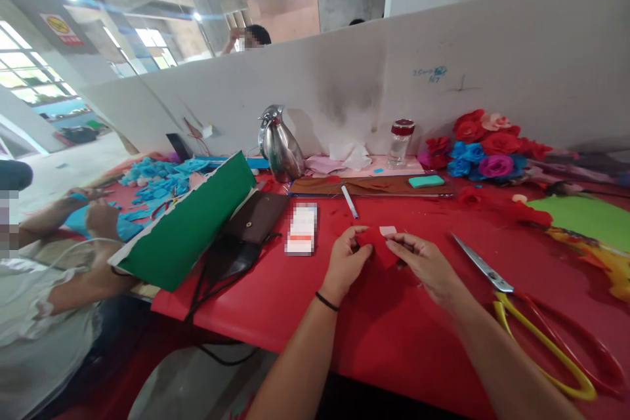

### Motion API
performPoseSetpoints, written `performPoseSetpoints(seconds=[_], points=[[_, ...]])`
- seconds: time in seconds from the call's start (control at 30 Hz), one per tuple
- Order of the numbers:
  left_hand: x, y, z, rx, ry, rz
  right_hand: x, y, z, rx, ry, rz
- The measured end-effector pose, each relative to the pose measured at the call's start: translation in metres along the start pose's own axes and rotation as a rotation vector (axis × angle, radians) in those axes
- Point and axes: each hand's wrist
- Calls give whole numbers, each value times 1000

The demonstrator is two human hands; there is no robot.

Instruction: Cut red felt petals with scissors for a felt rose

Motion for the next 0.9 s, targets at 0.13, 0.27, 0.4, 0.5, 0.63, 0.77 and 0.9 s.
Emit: performPoseSetpoints(seconds=[0.13,0.27,0.4,0.5,0.63,0.77,0.9], points=[[-1,1,0,-6,-3,56,3,1,2,2,55,-45],[-5,2,2,-31,74,-26,7,1,3,54,82,-78],[-10,2,5,-54,81,-110,11,1,1,37,110,-33],[-11,3,6,-102,60,-98,11,1,0,-40,155,-25],[-9,4,5,-131,121,-124,3,4,-2,-51,182,-14],[-6,5,3,-126,107,-182,0,7,-2,-84,138,56],[-5,5,0,-131,31,-215,3,7,-2,-121,116,123]])
Point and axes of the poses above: each hand's wrist, its own y-axis away from the middle knuckle, its own z-axis out of the palm, x = y × z, and after that the axes turned 4 degrees about -z, right-handed
